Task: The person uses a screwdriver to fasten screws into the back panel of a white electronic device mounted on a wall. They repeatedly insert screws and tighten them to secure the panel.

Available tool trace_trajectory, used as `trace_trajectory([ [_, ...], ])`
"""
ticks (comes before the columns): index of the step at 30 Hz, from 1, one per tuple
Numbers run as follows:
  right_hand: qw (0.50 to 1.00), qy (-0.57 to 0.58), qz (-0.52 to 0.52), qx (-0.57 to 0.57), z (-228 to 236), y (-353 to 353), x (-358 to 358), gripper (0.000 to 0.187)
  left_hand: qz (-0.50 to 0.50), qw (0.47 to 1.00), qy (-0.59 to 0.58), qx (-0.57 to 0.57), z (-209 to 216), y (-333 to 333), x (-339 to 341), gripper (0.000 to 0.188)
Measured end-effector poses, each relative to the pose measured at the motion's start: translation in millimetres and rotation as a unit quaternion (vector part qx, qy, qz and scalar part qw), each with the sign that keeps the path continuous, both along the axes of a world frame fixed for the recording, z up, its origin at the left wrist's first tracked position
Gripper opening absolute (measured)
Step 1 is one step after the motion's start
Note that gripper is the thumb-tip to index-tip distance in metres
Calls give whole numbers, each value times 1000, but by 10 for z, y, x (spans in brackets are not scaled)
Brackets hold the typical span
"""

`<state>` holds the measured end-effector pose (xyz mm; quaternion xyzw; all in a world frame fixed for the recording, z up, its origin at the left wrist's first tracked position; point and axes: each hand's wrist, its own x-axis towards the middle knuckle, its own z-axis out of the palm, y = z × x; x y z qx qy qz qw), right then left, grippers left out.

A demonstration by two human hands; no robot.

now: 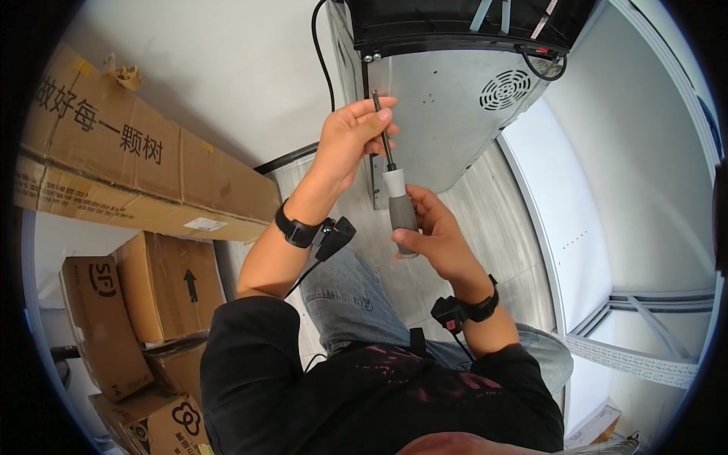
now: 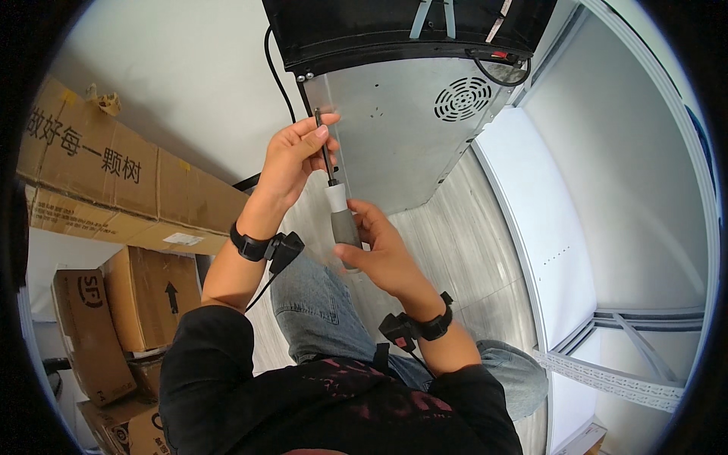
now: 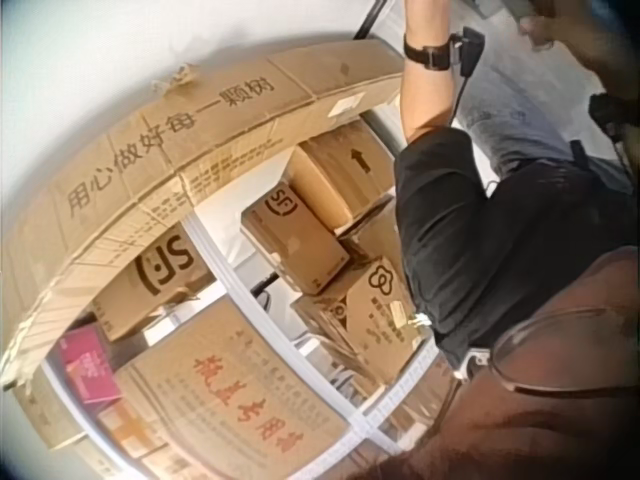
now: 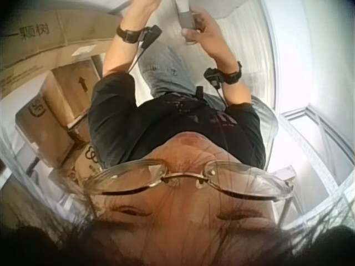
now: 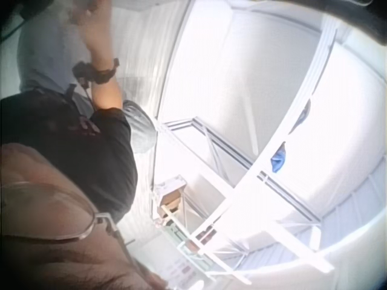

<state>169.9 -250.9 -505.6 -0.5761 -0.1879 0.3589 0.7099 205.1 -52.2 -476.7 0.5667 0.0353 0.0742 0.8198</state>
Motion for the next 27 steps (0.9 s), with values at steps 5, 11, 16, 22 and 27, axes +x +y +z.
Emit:
trace_trajectory([
  [5,999,-21,12,-27,-4,55,-4,65,-7,998,-3,57,-22,35,1,28],
  [11,969,203,42,138,110,12,9,62,-9,1000,-15,-7,-32,40,-14,28],
  [16,999,10,-14,35,17,60,-32,64,-2,1000,5,2,-1,18,4,29],
  [22,1000,16,23,1,-101,45,29,58,-7,1000,1,25,-20,68,32,27],
  [27,959,209,64,178,18,-30,81,56,-5,1000,3,-6,-10,43,12,27],
])
